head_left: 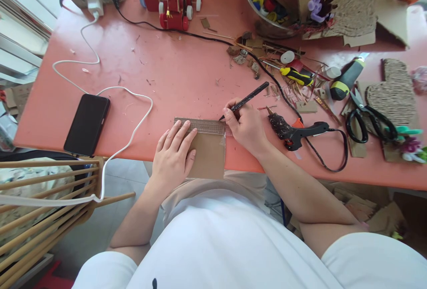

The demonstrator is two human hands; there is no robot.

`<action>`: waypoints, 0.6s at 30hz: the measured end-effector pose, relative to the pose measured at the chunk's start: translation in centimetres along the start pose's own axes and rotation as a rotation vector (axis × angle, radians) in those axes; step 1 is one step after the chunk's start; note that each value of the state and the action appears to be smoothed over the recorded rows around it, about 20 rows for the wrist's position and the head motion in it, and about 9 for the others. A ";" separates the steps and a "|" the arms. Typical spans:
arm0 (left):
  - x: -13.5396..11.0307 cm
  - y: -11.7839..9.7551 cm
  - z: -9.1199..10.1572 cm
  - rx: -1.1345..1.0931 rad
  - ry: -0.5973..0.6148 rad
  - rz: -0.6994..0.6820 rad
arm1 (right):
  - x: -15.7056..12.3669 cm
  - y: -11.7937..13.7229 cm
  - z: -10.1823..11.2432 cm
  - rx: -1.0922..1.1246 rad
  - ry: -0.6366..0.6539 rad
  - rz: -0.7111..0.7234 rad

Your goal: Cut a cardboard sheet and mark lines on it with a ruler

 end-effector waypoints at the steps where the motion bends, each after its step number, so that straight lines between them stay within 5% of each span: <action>1: 0.0 0.0 0.0 -0.003 0.003 0.003 | 0.0 0.0 0.0 0.015 -0.008 0.000; 14: 0.0 0.2 -0.1 -0.006 0.022 0.009 | 0.0 0.2 -0.2 0.047 -0.008 0.014; 18: -0.1 0.3 -0.2 -0.004 0.033 0.020 | -0.4 0.0 0.0 0.118 -0.111 0.069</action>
Point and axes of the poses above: each hand's wrist, its own x-axis towards the middle knuckle, its own z-axis out of the back of the hand, y = z × x, the point moved 2 cm from there along x, towards the middle knuckle
